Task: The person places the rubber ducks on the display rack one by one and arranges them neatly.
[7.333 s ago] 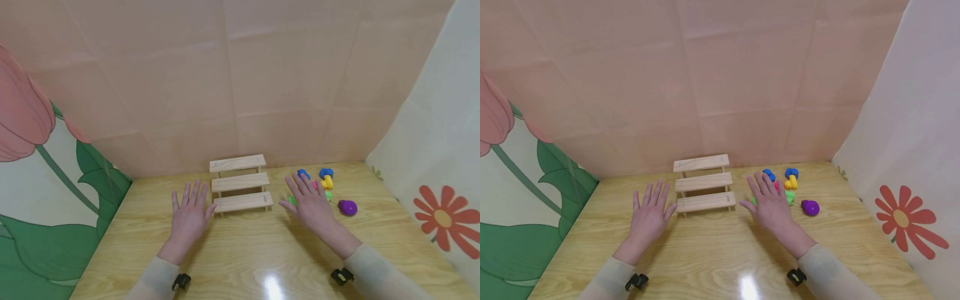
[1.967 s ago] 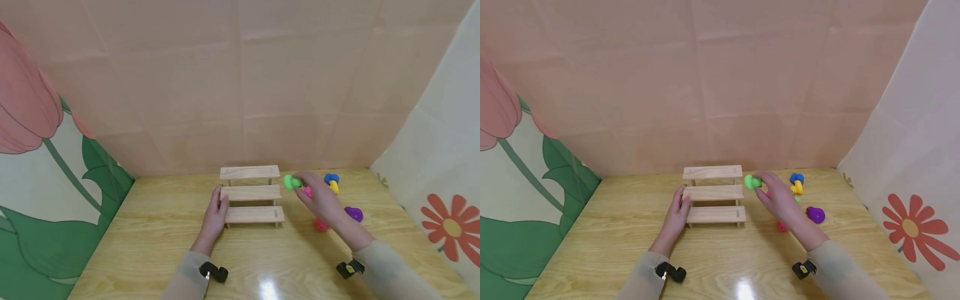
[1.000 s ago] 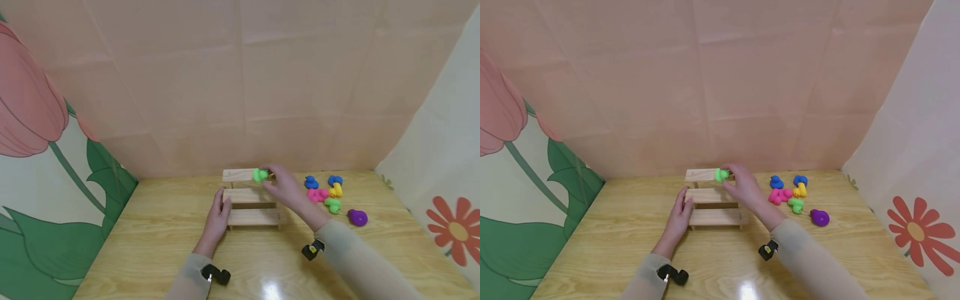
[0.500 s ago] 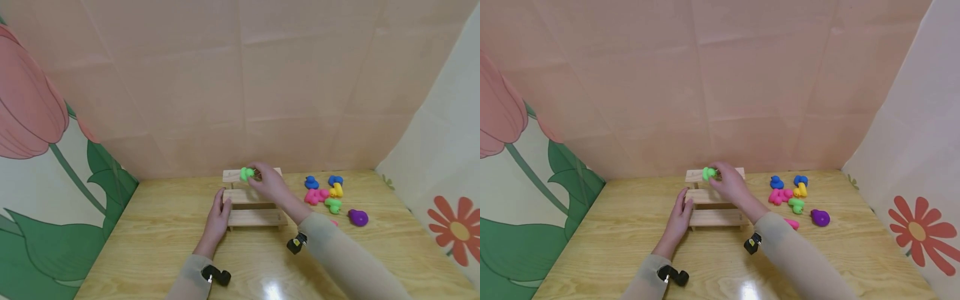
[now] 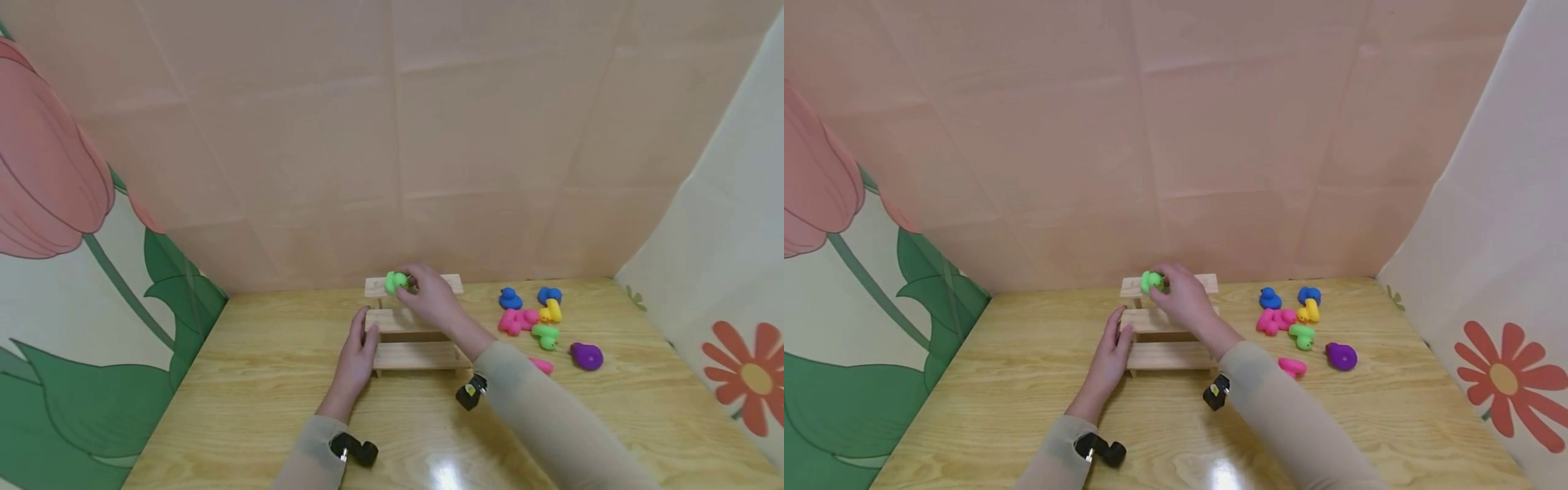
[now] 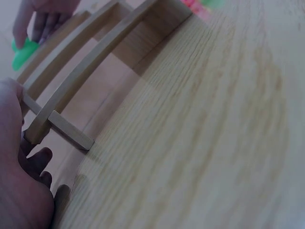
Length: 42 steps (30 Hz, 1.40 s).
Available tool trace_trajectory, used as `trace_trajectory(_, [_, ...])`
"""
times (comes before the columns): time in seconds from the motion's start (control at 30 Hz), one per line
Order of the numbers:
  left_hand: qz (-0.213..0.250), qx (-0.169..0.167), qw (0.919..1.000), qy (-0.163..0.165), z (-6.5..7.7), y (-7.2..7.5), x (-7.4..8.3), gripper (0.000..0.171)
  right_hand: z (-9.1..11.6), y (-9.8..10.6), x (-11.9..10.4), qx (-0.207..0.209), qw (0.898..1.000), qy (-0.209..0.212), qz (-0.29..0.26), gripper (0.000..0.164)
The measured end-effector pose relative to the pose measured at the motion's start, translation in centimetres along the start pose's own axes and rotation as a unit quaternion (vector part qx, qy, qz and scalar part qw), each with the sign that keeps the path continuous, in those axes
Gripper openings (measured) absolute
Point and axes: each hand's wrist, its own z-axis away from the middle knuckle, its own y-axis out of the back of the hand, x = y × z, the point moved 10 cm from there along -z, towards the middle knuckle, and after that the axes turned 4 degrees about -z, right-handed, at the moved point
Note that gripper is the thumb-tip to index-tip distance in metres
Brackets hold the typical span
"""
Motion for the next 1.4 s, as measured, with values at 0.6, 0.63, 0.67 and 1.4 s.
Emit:
trace_trajectory(0.6, [-0.004,0.002,1.0,-0.009,-0.18,-0.07,0.22,0.065,-0.05,-0.37,-0.24,0.023,0.999,0.014,0.033,0.045])
trace_trajectory(0.63, [-0.004,0.002,0.9999,-0.009,-0.19,-0.07,0.23,0.065,-0.05,-0.36,-0.23,0.02,0.999,0.014,0.033,0.045])
trace_trajectory(0.67, [-0.004,0.002,1.0,-0.009,-0.2,-0.07,0.23,0.064,-0.05,-0.37,-0.22,0.017,0.999,0.014,0.033,0.047])
trace_trajectory(1.4, [0.004,-0.006,0.9999,-0.009,-0.07,-0.14,-0.13,0.065,0.09,-0.47,0.1,0.037,0.997,0.02,0.057,0.046])
